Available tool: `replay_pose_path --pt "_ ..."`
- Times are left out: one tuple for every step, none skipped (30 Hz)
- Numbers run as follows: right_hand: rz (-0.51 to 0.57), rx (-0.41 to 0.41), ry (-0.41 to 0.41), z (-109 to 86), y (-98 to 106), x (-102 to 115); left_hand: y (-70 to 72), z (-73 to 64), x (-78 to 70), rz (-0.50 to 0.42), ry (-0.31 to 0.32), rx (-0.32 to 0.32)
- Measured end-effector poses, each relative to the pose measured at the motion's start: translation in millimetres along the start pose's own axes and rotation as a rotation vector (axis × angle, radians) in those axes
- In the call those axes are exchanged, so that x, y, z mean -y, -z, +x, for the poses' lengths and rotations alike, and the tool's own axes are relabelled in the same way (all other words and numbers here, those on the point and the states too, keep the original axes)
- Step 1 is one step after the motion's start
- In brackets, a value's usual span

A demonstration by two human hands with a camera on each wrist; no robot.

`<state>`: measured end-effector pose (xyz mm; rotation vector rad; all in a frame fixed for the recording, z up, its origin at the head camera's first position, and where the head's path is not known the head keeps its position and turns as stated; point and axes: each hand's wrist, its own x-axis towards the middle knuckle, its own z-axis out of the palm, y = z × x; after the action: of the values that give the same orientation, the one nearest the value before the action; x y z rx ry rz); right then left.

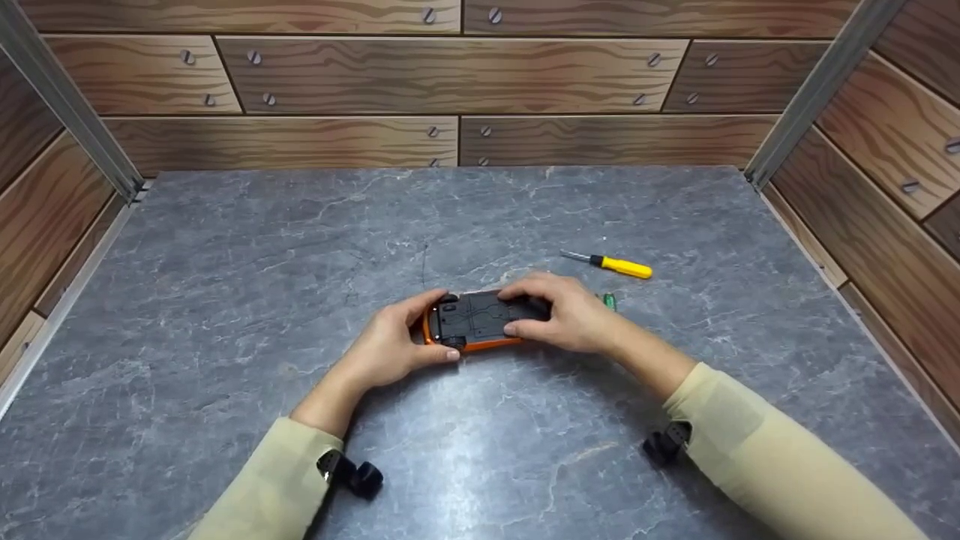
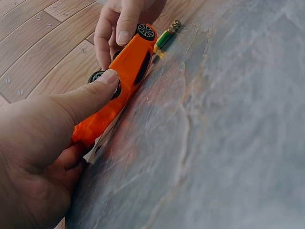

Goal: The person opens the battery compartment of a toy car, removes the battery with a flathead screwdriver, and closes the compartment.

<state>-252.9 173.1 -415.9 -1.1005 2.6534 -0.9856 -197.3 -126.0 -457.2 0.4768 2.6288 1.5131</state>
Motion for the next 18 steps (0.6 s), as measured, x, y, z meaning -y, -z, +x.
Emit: replay_pose_path --pt "0.009 -0.002 0.003 -1.0 0 -1 -0.3 -0.5 0.4 0.003 0.001 0.000" --pt "0.015 -0.003 0.007 -2.1 0 -2 -0.5 -1.1 0.8 0.003 0.003 -0.001" --pt "0.021 -0.005 0.012 -3.5 0 -3 -0.8 -1.6 1.0 0.003 0.004 -0.002" --pt "0.024 -0.010 0.016 -4.9 2 -3 -0.6 -1.2 0.3 0.002 0.007 -0.001" --pt "0.027 -0.016 0.016 -6.6 4 -4 -0.5 -0.7 -0.2 0.003 0.011 0.001" --pt "0.030 -0.022 0.017 -8.5 6 -5 -0.5 -0.4 -0.4 0.002 0.014 0.004" --pt "0.035 -0.026 0.020 -10.5 8 -6 -0.6 -0.3 -0.5 -0.002 0.014 0.006" --pt "0.038 -0.030 0.017 -12.9 10 -7 -0.7 -0.4 -0.5 -0.004 0.015 0.008" --pt "0.042 -0.033 0.013 -15.2 12 -8 -0.8 -0.4 -0.6 -0.004 0.017 0.009" --pt "0.049 -0.037 0.011 -17.6 14 -10 -1.0 -0.4 -0.6 -0.006 0.018 0.010" --pt "0.056 -0.042 0.008 -19.8 16 -11 -1.3 -0.4 -0.5 -0.008 0.015 0.010" --pt "0.062 -0.044 0.006 -21.8 18 -13 -1.5 -0.5 -0.3 -0.011 0.011 0.008" --pt "0.067 -0.043 0.004 -23.6 20 -14 -1.6 -0.7 0.0 -0.013 0.006 0.005" --pt "0.070 -0.041 0.000 -25.3 21 -15 -1.6 -0.8 0.3 -0.014 0.004 0.002" --pt "0.074 -0.039 0.000 -26.8 23 -16 -1.6 -0.9 0.6 -0.015 0.003 0.001" --pt "0.079 -0.037 0.001 -28.1 25 -18 -1.4 -1.0 1.0 -0.016 0.002 0.001" --pt "0.082 -0.037 0.002 -29.3 26 -19 -1.2 -1.0 1.2 -0.017 0.000 0.000" --pt "0.086 -0.035 0.005 -30.4 27 -19 -0.7 -1.0 1.3 -0.016 -0.001 -0.001"
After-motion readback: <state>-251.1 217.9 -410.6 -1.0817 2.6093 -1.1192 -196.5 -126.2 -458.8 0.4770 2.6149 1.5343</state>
